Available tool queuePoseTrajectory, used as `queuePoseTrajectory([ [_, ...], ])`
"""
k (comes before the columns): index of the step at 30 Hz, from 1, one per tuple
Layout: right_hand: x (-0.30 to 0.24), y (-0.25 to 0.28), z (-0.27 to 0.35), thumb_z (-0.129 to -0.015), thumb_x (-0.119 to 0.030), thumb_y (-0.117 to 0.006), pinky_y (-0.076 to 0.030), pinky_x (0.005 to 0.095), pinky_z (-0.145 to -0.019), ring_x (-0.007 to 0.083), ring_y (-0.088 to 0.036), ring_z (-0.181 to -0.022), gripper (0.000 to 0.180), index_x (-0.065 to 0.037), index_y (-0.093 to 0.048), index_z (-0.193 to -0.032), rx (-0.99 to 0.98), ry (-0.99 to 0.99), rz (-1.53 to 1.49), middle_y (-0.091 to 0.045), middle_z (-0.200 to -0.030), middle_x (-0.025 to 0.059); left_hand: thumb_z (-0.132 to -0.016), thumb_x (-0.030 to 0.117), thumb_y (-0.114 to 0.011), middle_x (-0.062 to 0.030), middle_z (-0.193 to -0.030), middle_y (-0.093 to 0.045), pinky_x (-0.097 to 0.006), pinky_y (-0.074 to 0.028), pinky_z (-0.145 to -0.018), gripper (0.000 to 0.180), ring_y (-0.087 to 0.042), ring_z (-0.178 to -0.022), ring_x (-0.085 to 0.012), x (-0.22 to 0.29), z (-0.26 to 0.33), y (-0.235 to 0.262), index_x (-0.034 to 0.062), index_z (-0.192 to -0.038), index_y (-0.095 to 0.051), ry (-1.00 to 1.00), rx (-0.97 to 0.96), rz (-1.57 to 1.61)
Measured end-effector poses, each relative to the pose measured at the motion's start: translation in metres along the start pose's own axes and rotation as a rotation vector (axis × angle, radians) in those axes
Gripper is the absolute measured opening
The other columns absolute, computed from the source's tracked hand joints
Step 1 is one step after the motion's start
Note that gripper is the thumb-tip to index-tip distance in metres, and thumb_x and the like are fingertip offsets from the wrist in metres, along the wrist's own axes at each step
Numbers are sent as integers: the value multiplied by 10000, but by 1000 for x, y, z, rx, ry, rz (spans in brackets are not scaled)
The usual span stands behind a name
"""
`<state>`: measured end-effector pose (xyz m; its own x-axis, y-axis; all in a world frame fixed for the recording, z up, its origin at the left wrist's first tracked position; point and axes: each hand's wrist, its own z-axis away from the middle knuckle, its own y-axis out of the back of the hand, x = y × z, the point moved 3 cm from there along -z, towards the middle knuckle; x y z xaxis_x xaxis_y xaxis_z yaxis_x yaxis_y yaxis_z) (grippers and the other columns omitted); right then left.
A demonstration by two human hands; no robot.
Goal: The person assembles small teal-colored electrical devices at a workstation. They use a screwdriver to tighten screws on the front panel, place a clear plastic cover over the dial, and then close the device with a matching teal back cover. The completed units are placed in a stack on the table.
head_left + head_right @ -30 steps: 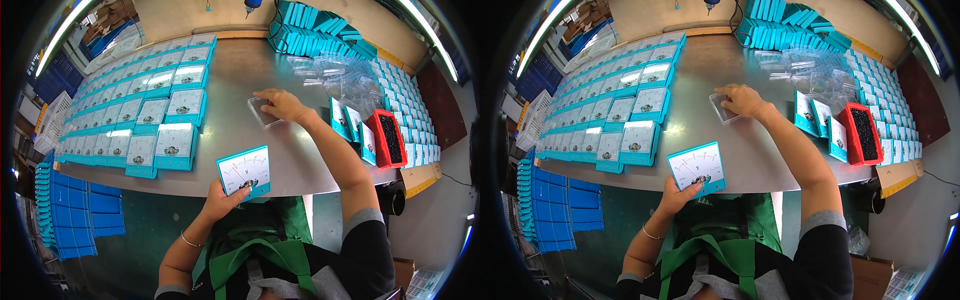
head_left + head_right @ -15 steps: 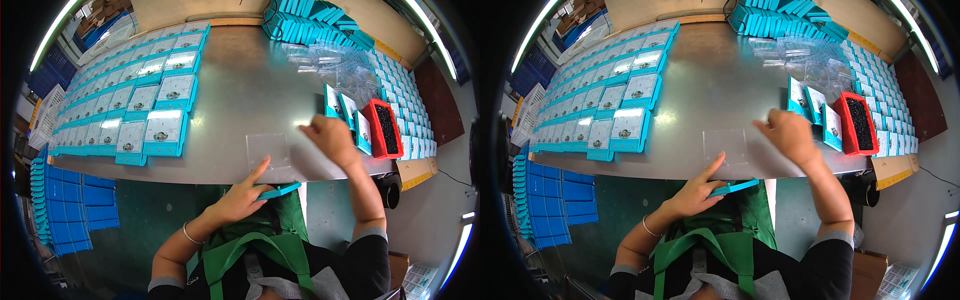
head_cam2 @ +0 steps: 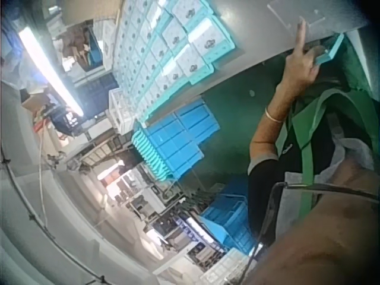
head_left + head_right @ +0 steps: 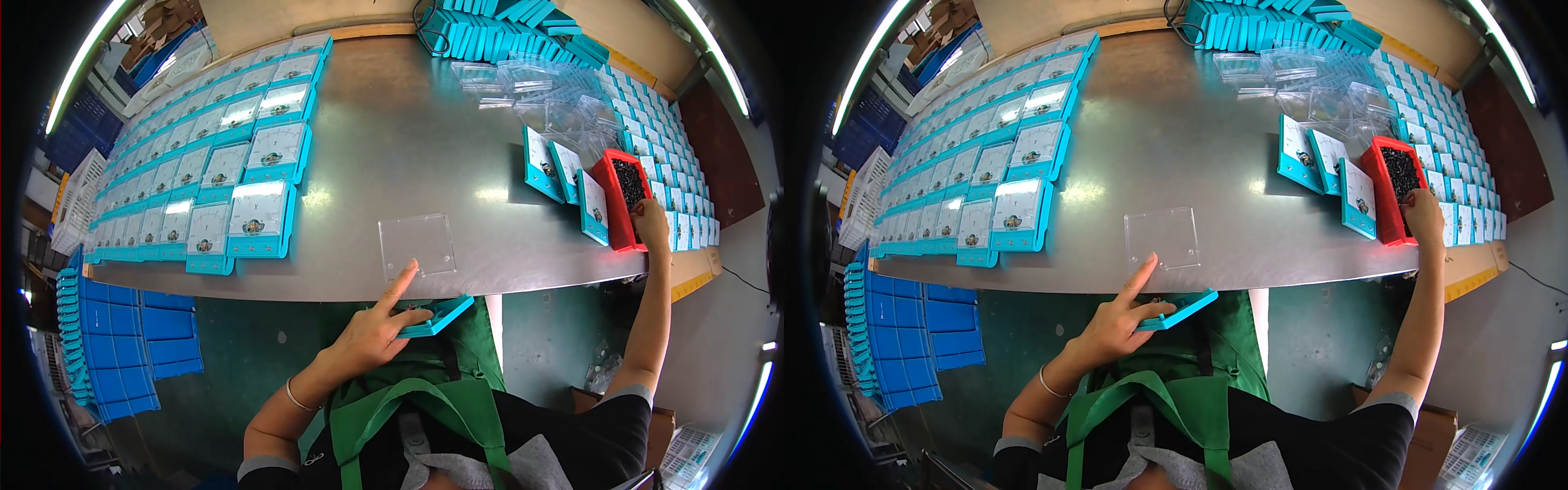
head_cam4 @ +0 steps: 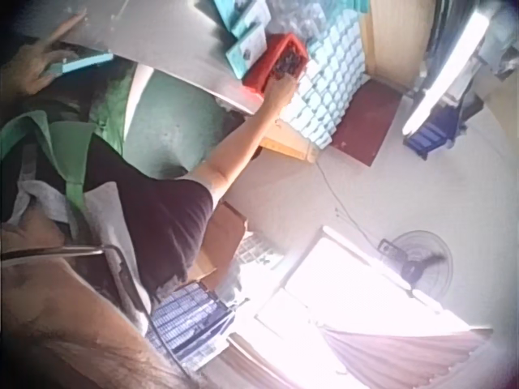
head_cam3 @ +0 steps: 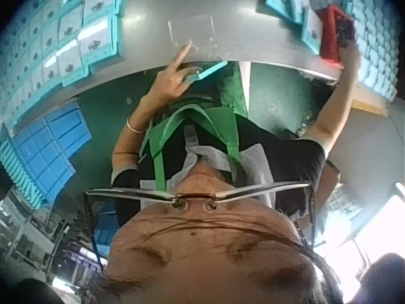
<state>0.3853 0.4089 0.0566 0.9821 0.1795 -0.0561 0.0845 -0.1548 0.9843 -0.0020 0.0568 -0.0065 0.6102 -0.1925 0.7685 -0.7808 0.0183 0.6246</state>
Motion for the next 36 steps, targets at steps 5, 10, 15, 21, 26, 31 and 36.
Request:
queuePoseTrajectory([
  [5, -42, 26, 22, -752, -13, -624, -478, 311, -605, 215, -597, -605, 85, -23, -599, -832, 288, 213, -290, -631, -732, 107, -780, 78, -667, -153, -1533, -198, -338, -507, -880, 258, -387, -1328, -326, -5, 2, 5, 79, -1038, -672, 70, -10, 38],
  [10, -208, 38, 101, -735, 60, -675, -432, 236, -568, 93, -504, -626, 142, -20, -641, -847, -77, 585, -758, -622, -780, 36, -769, 67, -665, -148, -1533, -203, -348, -502, -891, 286, -397, -1321, -326, -4, 5, 6, 72, -1054, -663, 83, -18, 38],
  [15, -288, 3, 147, -667, 93, -651, -469, 312, -596, 235, -583, -678, 196, -17, -645, -830, -418, 928, -864, -606, -794, 98, -764, 58, -665, -152, -1529, -206, -361, -509, -878, 288, -408, -1307, -336, -9, 3, 5, 68, -1051, -654, 81, -33, 58],
  [21, -308, -10, 157, -676, 56, -695, -470, 312, -568, 229, -574, -635, 160, -19, -643, -807, -317, 1031, -713, -612, -805, 96, -726, 26, -677, -141, -1525, -208, -380, -549, -726, 323, -622, -1009, -336, -13, 7, 2, 50, -1045, -631, 8, 30, 43],
  [26, -312, -8, 156, -686, 23, -719, -468, 317, -542, 228, -563, -589, 133, -19, -626, -771, -345, 1021, -662, -583, -763, 88, -742, 46, -687, -161, -1519, -215, -372, -528, -843, 291, -460, -1254, -351, -13, 8, 2, 49, -1029, -637, 65, -18, 65],
  [31, -313, -9, 161, -702, 6, -726, -458, 311, -514, 217, -567, -577, 126, -16, -619, -763, -310, 1055, -633, -550, -734, 83, -729, 35, -691, -165, -1517, -215, -369, -541, -804, 298, -483, -1229, -349, -16, 8, 0, 42, -1020, -633, 50, -12, 76],
  [36, -325, -12, 146, -695, -130, -745, -465, 344, -563, 252, -589, -614, 158, -57, -615, -746, -509, 1022, -484, -580, -708, 77, -720, 31, -694, -157, -1520, -208, -358, -550, -762, 303, -489, -1225, -339, -16, 9, -1, 47, -1016, -631, -20, 22, 75],
])
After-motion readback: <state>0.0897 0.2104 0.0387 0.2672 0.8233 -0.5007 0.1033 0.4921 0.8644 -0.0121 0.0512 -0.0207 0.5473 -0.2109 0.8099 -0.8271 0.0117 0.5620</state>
